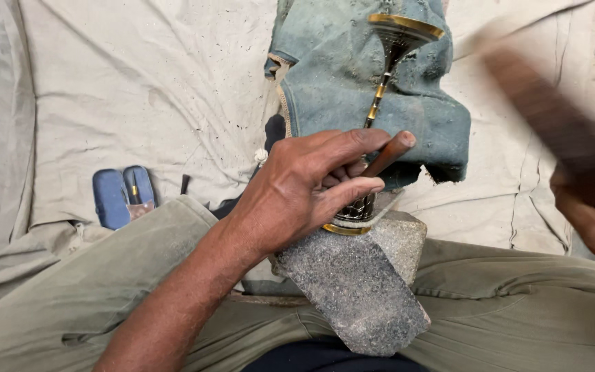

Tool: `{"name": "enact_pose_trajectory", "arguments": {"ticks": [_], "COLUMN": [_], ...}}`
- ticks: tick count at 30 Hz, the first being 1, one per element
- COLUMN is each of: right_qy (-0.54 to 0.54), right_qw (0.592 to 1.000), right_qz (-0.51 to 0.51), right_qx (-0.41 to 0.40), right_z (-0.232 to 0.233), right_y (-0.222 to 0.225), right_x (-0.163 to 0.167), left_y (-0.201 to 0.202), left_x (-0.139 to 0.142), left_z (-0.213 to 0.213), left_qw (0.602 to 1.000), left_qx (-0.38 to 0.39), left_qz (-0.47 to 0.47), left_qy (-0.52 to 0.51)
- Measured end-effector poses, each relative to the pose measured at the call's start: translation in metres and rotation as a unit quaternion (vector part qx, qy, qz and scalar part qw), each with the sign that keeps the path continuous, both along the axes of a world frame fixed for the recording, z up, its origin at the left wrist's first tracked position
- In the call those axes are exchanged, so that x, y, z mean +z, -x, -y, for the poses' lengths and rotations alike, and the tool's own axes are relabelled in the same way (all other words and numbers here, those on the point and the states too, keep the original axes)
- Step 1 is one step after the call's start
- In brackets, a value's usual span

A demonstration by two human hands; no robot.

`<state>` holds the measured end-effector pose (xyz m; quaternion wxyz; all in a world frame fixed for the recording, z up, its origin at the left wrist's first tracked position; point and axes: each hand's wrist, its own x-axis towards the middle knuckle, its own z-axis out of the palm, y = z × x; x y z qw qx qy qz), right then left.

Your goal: The person uses a wooden mallet to repeatedly strike a small metal object placed on a stone block. They hold the object steady with one hand while hammering with the other, occasionally rotating the object to work on different sides.

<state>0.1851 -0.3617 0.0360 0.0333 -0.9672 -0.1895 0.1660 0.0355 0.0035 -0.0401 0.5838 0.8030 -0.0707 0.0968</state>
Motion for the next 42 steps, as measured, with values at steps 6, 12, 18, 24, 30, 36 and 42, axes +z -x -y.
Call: {"name": "enact_pose_trajectory", "arguments": {"ticks": [6, 12, 18, 24, 30, 36, 42], "right_qy": [0.003, 0.014, -0.031, 0.01, 0.008, -0.002, -0.007], "right_qw": [0.992, 0.995, 0.988, 0.992, 0.997, 0.995, 0.997], "right_qz": [0.076, -0.036, -0.055, -0.029, -0.024, -0.032, -0.027], "right_qx": [0.102, -0.092, -0.141, -0.123, -0.075, -0.093, -0.069], "right_z": [0.009, 0.032, 0.031, 0.026, 0.039, 0.044, 0.037], "right_y": [-0.001, -0.005, -0.011, -0.022, -0.028, -0.033, -0.032], "right_x": [-0.013, -0.034, -0.021, -0.023, -0.031, -0.036, -0.028], "left_y": [0.002, 0.0, 0.005, -0.003, 0.001, 0.001, -0.001], "left_x": [-0.008, -0.01, -0.001, -0.001, -0.003, -0.005, -0.004], "left_z": [-0.001, -0.003, -0.004, -0.004, 0.001, 0.0, -0.003], "left_qw": [1.0, 1.0, 0.999, 0.998, 0.998, 0.999, 0.999], "left_qx": [0.001, -0.009, 0.022, 0.022, 0.026, 0.026, 0.014], "left_qz": [-0.002, 0.018, 0.037, -0.056, -0.029, 0.001, 0.001], "left_qy": [-0.01, -0.023, 0.032, 0.029, 0.043, 0.038, 0.044]}}
